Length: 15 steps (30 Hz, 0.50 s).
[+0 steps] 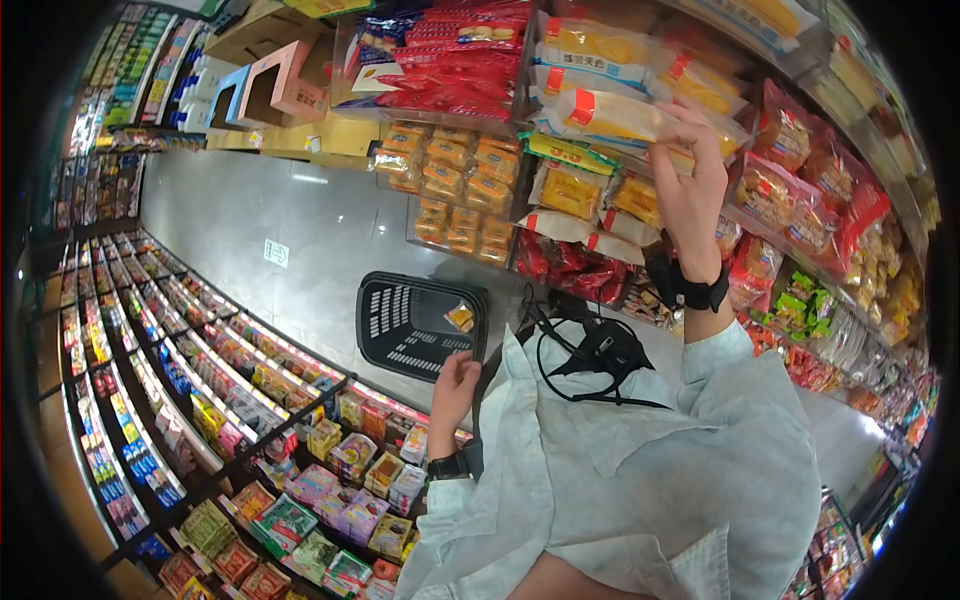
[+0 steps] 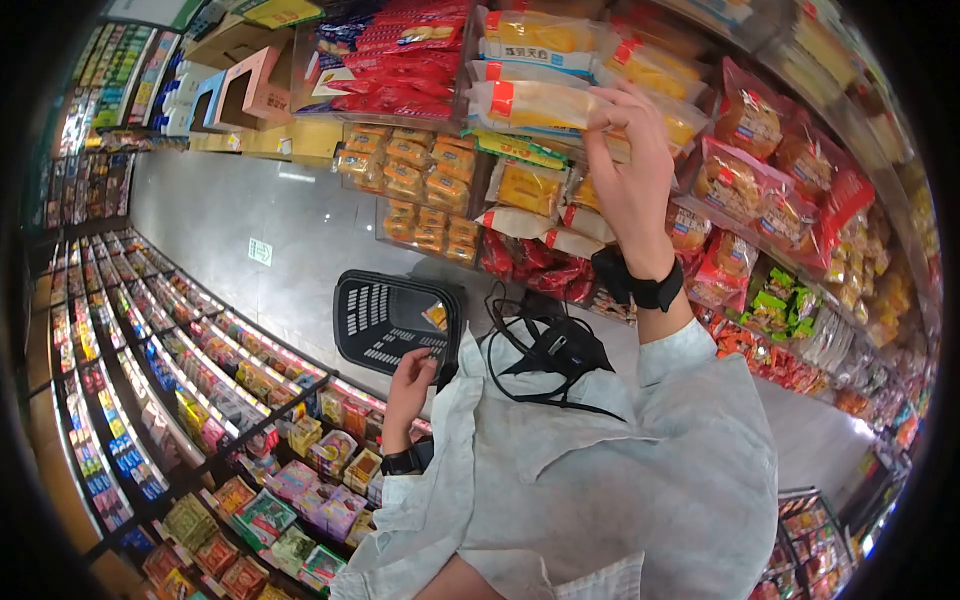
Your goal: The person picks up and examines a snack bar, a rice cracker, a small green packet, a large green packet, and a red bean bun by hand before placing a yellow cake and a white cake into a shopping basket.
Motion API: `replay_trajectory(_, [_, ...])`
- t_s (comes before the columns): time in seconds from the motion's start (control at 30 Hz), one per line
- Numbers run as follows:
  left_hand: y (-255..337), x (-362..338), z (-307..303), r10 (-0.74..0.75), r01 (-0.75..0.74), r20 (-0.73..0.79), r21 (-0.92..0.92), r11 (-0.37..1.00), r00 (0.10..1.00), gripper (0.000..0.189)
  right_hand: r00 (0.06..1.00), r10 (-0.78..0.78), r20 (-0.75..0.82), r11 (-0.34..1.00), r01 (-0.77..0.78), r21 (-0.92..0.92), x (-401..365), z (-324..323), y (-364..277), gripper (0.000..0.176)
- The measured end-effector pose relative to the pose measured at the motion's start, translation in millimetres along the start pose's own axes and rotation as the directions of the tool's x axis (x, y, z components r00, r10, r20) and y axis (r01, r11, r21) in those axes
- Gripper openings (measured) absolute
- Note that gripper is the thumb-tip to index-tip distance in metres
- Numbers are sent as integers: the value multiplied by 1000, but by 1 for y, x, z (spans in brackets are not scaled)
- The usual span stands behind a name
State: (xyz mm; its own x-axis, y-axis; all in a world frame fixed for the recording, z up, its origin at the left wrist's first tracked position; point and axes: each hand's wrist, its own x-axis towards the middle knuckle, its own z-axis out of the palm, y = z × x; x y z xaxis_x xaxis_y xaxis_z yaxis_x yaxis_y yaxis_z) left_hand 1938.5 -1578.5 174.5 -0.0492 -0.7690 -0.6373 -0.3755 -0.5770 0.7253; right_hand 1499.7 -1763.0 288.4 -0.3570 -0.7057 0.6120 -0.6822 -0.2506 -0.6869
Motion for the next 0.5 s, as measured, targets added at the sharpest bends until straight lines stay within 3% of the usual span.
replay_trajectory(0.1, [4, 3, -5, 45, -47, 25, 67, 997, 999, 38, 969, 246, 22, 939, -244, 242, -33, -12, -25, 18])
replay_trajectory(0.2, [24, -2, 7, 143, -138, 88, -61, 989, 986, 41, 929, 312, 199, 839, -368, 401, -83, -24, -54, 19])
replay_trajectory(0.23, [32, -5, 9, 187, -163, 178, -139, 977, 966, 51, 911, 324, 254, 824, -404, 399, -104, -27, -66, 19])
replay_trajectory(0.33, [73, -31, 20, 324, -275, 226, -225, 935, 919, 61, 836, 308, 455, 840, -464, 283, -169, -40, -105, 21])
replay_trajectory(0.37, [75, -37, 16, 405, -374, 279, -159, 914, 871, 66, 814, 321, 484, 818, -496, 292, -190, -40, -120, 22])
replay_trajectory(0.47, [59, -48, -4, 502, -417, 386, -287, 862, 774, 59, 753, 350, 558, 753, -580, 311, -236, -42, -176, 29])
replay_trajectory(0.5, [48, -53, -11, 454, -329, 402, -343, 880, 795, 49, 751, 346, 562, 797, -552, 246, -248, -43, -196, 47])
